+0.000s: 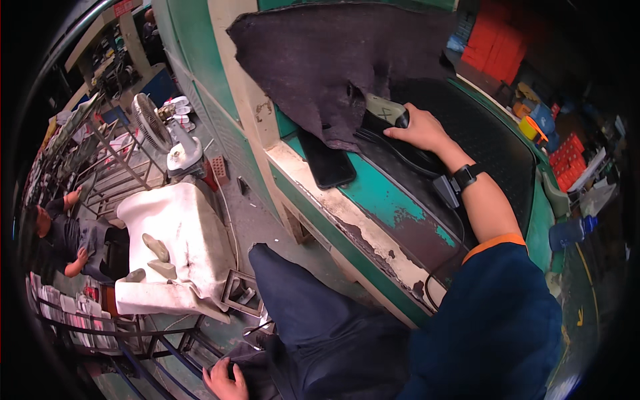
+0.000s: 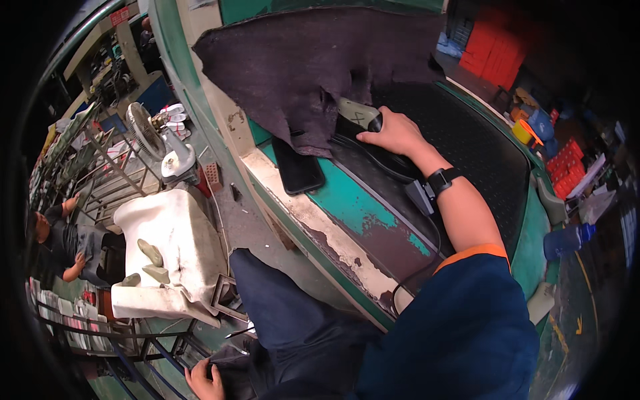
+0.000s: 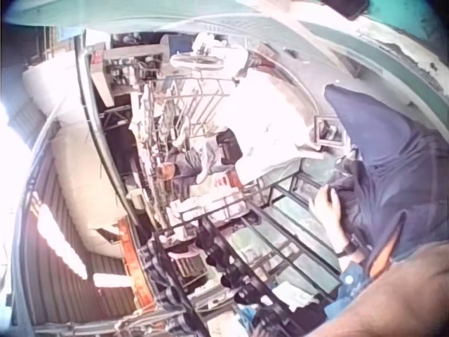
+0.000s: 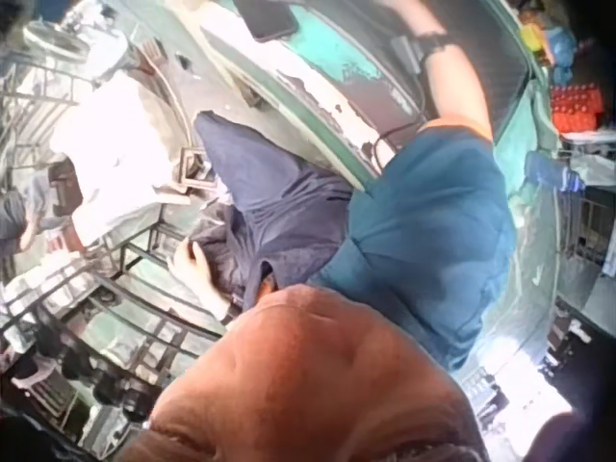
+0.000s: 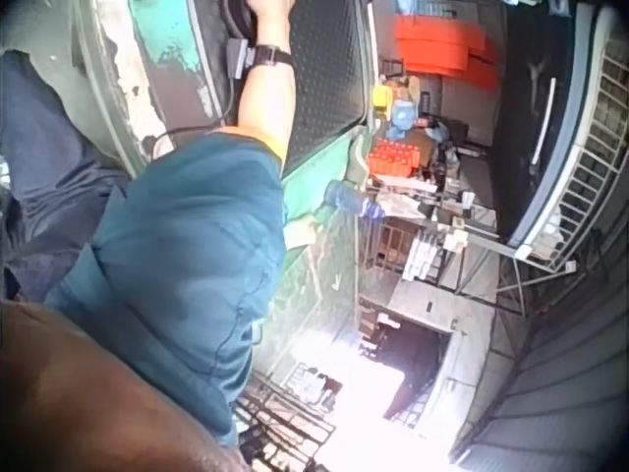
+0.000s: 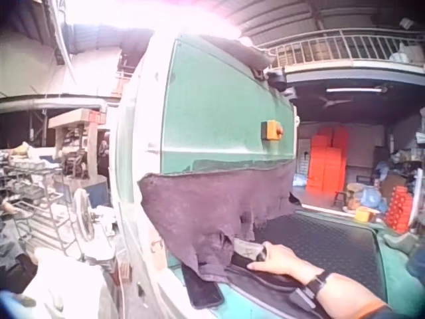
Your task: Inspecting and cleaning shoe soles and components at a workstation.
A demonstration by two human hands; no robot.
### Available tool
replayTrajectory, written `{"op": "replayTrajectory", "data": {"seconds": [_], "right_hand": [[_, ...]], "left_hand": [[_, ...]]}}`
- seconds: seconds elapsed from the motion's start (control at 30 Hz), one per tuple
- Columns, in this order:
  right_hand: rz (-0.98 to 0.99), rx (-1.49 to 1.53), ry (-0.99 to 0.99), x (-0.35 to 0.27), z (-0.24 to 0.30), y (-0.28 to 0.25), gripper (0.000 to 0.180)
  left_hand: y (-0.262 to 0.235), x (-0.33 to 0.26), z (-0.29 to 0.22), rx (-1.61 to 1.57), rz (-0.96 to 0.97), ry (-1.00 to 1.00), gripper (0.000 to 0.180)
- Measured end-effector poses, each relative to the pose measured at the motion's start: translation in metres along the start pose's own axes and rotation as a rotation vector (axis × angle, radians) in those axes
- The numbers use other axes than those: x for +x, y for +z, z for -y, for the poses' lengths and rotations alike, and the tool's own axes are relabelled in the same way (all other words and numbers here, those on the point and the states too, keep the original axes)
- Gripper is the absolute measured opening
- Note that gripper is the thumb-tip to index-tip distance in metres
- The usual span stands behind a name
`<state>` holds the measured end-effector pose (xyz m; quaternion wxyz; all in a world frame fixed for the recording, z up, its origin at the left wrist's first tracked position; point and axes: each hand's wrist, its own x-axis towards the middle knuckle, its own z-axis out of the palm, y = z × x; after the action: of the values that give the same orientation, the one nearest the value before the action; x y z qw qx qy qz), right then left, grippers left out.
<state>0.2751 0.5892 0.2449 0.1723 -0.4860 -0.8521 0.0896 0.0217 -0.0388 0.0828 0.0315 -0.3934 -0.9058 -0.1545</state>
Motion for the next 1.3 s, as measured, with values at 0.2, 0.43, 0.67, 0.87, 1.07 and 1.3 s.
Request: {"op": "replayTrajectory", "data": {"seconds": [0.2, 0.43, 0.67, 0.87, 1.07, 1.3], "right_hand": [[-0.128, 0.085, 0.152, -0.082, -0.030, -0.023, 0.081], [0.339, 1.707, 0.226, -0.140, 0.014, -0.049, 0.060], [0.354, 1.926, -0.050, -0.214, 0.237, -0.005, 0.082], [0.921, 1.795, 0.439, -0.213, 0.270, 0.207, 0.033], [1.208, 1.502, 0.806, -0.275, 0.289, 0.336, 0.030], [1.372, 1.287, 0.486, -0.280, 0.323, 0.319, 0.013]], "left_hand": [[0.017, 0.008, 0.002, -0.638, 0.147, -0.112, 0.025], [-0.012, 0.058, -0.085, -1.193, 0.185, 0.323, 0.054], [-0.063, 0.062, -0.130, -2.185, 0.806, 0.256, 0.116], [0.001, -0.026, -0.068, -2.467, 0.546, -0.268, 0.096], [0.063, -0.090, -0.033, -2.435, 0.299, -0.903, 0.052], [0.034, -0.059, 0.004, -1.580, 0.321, -0.607, 0.079]]}}
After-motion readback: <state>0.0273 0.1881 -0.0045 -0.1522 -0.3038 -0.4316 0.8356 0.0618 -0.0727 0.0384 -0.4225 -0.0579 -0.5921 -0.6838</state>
